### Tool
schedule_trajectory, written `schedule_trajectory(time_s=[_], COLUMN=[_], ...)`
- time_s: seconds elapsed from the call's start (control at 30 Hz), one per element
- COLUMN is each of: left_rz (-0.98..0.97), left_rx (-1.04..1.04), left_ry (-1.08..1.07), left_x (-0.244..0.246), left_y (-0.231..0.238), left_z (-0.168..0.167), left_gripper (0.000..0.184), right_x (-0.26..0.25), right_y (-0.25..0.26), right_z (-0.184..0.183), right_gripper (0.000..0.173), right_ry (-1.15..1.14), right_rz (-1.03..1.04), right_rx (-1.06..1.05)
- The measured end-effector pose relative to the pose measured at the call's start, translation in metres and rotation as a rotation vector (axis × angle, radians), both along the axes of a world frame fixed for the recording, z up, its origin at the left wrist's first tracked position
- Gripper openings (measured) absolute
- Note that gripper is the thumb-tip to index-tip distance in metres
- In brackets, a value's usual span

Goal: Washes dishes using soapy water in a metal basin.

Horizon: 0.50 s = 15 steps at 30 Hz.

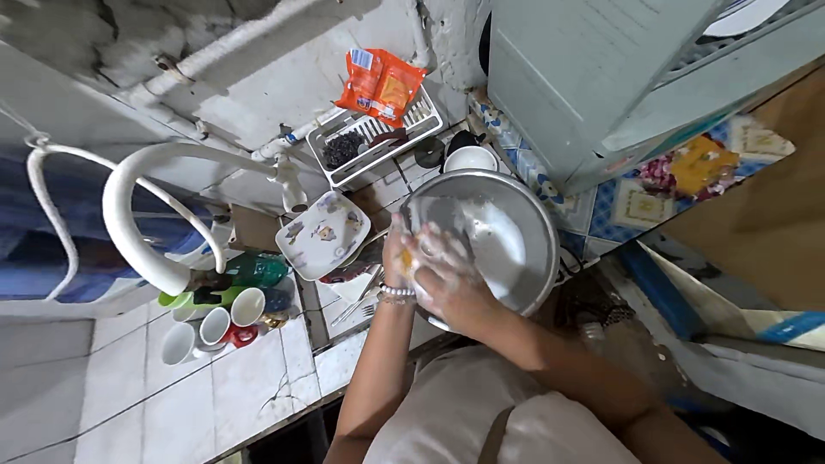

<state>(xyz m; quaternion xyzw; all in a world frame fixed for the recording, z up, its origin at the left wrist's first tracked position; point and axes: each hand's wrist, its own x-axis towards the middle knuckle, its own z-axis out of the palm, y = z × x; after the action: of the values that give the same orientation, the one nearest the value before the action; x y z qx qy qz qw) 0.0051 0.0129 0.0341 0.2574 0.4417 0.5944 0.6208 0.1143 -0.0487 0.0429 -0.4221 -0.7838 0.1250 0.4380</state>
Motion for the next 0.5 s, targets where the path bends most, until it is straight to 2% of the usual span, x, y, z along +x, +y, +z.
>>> schedule_trajectory(time_s=[0.07, 0.17, 0.27, 0.37, 0.43, 0.5], left_rz=[0.081, 0.069, 0.013, -0.083, -0.246, -0.406], left_rx=[-0.095, -0.12, -0.042, 0.048, 0.143, 0.233], left_ry=[0.049, 0.045, -0.01, 0.11, 0.095, 0.112], left_x=[0.003, 0.004, 0.003, 0.003, -0.004, -0.009], left_y=[-0.001, -0.007, -0.012, -0.025, -0.027, -0.025], left_z=[0.009, 0.015, 0.012, 0.02, 0.019, 0.016], left_gripper=[0.036, 0.039, 0.043, 0.035, 0.073, 0.075], right_x=[0.003, 0.017, 0.026, 0.033, 0.038, 0.046], right_y=[-0.004, 0.002, 0.007, 0.014, 0.024, 0.036], right_z=[-0.018, -0.029, -0.008, 0.016, 0.019, 0.017], right_gripper=[0.018, 0.023, 0.032, 0.035, 0.039, 0.038], right_ry=[0.03, 0.162, 0.364, 0.474, 0.552, 0.635], right_rz=[-0.049, -0.165, -0.19, -0.205, -0.245, -0.247], right_rx=[0.079, 0.094, -0.165, -0.373, -0.446, -0.467])
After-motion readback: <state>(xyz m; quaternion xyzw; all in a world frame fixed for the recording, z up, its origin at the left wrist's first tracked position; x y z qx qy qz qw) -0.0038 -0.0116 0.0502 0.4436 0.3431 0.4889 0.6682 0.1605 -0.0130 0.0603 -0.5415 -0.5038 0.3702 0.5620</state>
